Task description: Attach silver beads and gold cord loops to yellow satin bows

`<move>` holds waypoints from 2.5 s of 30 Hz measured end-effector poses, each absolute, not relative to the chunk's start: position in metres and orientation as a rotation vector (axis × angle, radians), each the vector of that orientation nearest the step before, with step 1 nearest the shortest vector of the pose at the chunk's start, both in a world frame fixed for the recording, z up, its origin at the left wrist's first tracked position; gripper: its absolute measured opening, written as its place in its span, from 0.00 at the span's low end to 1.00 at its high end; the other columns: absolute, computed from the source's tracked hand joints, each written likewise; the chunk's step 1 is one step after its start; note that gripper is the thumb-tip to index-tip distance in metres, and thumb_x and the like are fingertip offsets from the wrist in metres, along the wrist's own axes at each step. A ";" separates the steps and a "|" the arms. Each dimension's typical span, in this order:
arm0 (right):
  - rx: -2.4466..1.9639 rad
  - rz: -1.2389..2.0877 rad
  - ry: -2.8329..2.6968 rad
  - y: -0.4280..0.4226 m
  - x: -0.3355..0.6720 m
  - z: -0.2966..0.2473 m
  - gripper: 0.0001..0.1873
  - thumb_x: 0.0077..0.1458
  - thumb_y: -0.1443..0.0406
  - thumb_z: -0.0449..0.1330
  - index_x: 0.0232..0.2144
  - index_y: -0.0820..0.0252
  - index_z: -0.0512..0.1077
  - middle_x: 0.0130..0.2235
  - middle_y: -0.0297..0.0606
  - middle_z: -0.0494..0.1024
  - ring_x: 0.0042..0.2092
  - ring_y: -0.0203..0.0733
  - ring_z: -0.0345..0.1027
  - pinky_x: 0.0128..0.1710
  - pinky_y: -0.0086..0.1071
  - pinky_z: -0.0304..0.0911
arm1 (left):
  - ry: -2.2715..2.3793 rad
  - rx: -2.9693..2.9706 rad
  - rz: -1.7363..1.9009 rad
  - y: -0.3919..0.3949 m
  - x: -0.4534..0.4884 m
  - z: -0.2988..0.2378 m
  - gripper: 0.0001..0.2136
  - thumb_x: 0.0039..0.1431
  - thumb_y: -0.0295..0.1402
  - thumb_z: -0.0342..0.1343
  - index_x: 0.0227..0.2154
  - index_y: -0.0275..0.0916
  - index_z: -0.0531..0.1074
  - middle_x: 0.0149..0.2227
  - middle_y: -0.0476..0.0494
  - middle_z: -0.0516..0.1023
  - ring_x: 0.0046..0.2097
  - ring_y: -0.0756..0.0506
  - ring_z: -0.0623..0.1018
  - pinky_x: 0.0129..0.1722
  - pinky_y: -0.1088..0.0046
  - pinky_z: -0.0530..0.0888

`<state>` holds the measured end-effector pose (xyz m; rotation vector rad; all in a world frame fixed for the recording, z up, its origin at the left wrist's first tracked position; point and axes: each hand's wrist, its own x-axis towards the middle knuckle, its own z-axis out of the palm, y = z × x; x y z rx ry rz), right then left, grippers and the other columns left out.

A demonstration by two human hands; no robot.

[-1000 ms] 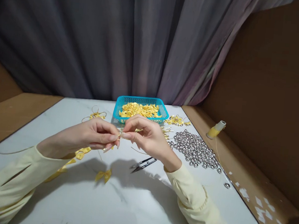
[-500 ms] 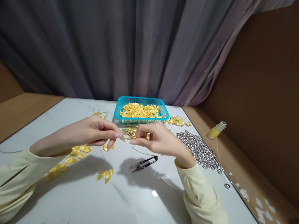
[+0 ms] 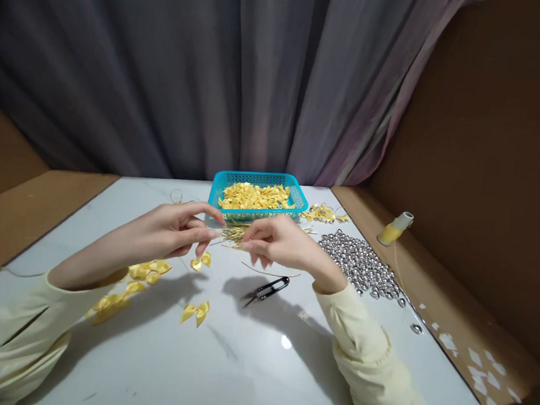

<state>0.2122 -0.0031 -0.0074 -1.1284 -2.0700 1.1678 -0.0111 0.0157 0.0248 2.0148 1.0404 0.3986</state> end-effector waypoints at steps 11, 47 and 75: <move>-0.859 1.321 -1.928 -0.006 0.186 -0.022 0.12 0.54 0.62 0.57 0.39 0.63 0.69 0.35 0.40 0.77 0.38 0.37 0.71 0.39 0.32 0.66 | 1.036 2.139 0.361 0.010 0.000 0.021 0.08 0.59 0.38 0.48 0.36 0.41 0.57 0.17 0.57 0.69 0.18 0.55 0.62 0.19 0.81 0.59; -1.041 1.054 -2.121 -0.013 0.198 -0.017 0.16 0.57 0.59 0.53 0.21 0.63 0.65 0.18 0.30 0.66 0.20 0.29 0.56 0.23 0.26 0.53 | 1.001 2.263 0.140 0.011 0.006 0.031 0.12 0.57 0.34 0.48 0.21 0.35 0.67 0.18 0.53 0.65 0.20 0.54 0.63 0.20 0.80 0.59; -0.920 0.538 -2.172 -0.011 0.195 -0.020 0.16 0.62 0.66 0.43 0.24 0.61 0.62 0.26 0.34 0.71 0.27 0.31 0.63 0.31 0.27 0.56 | 0.758 1.173 0.511 0.027 0.003 0.012 0.08 0.50 0.21 0.52 0.33 0.35 0.72 0.15 0.58 0.53 0.14 0.59 0.44 0.10 0.83 0.44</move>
